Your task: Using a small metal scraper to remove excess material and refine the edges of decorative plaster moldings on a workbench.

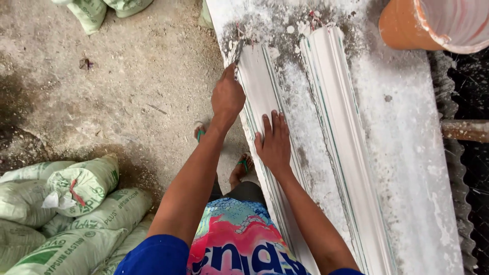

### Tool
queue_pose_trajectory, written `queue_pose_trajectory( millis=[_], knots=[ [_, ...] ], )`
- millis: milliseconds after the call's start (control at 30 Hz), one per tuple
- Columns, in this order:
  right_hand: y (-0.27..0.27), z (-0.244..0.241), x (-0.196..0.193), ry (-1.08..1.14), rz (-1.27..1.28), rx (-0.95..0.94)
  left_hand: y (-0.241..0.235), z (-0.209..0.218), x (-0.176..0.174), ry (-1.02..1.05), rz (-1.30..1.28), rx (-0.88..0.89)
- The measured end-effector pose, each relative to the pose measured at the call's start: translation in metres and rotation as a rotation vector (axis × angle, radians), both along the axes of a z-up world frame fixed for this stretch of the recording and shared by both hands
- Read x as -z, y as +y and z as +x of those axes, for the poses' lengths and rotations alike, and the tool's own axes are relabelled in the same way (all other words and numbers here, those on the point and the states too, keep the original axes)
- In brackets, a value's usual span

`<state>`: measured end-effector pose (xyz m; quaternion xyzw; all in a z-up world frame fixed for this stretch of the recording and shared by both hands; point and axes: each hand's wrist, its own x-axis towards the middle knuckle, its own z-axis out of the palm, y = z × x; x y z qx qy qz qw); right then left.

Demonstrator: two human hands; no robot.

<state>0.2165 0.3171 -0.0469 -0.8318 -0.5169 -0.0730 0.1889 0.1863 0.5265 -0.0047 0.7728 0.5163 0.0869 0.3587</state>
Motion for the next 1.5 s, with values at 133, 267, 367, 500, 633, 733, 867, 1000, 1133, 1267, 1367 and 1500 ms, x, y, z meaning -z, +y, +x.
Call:
queue_pose_trajectory(
  millis=[133, 267, 367, 500, 633, 733, 867, 1000, 1133, 1267, 1367, 1500],
  knots=[
    [0.0, -0.001, -0.006, 0.042, 0.007, 0.008, 0.009, -0.021, -0.024, -0.174, 0.03, 0.048],
    [0.003, 0.0, -0.003, 0.03, -0.013, 0.027, 0.044, -0.039, -0.051, -0.353, -0.089, 0.027],
    [0.004, 0.0, -0.002, 0.025, -0.03, 0.037, 0.091, -0.037, -0.047, -0.444, -0.132, 0.008],
    [0.008, 0.0, -0.007, -0.013, -0.042, 0.043, 0.168, 0.009, -0.031, -0.588, -0.12, -0.089],
    [0.011, 0.008, -0.018, 0.066, -0.107, -0.03, 0.263, 0.09, -0.007, -0.696, -0.122, 0.037],
    [0.013, 0.007, -0.02, 0.071, -0.095, -0.017, 0.315, 0.153, -0.002, -0.662, -0.222, -0.021],
    [0.014, 0.006, -0.022, 0.071, -0.097, 0.002, 0.327, 0.183, -0.01, -0.473, -0.703, -0.336],
    [0.01, 0.005, -0.017, 0.071, -0.11, 0.026, 0.302, 0.159, -0.04, -0.431, -0.859, -0.343],
    [0.013, 0.007, -0.019, 0.074, -0.113, 0.033, 0.308, 0.13, -0.063, -0.317, -0.874, -0.131],
    [0.005, 0.003, -0.011, 0.065, -0.143, 0.046, 0.348, 0.142, -0.066, -0.13, -0.248, 0.208],
    [0.008, 0.006, -0.012, 0.066, -0.151, 0.044, 0.371, 0.163, -0.031, 0.331, 0.166, 0.356],
    [0.014, 0.007, -0.021, 0.059, -0.15, 0.036, 0.321, 0.147, -0.006, 0.702, 0.575, 0.667]
  ],
)
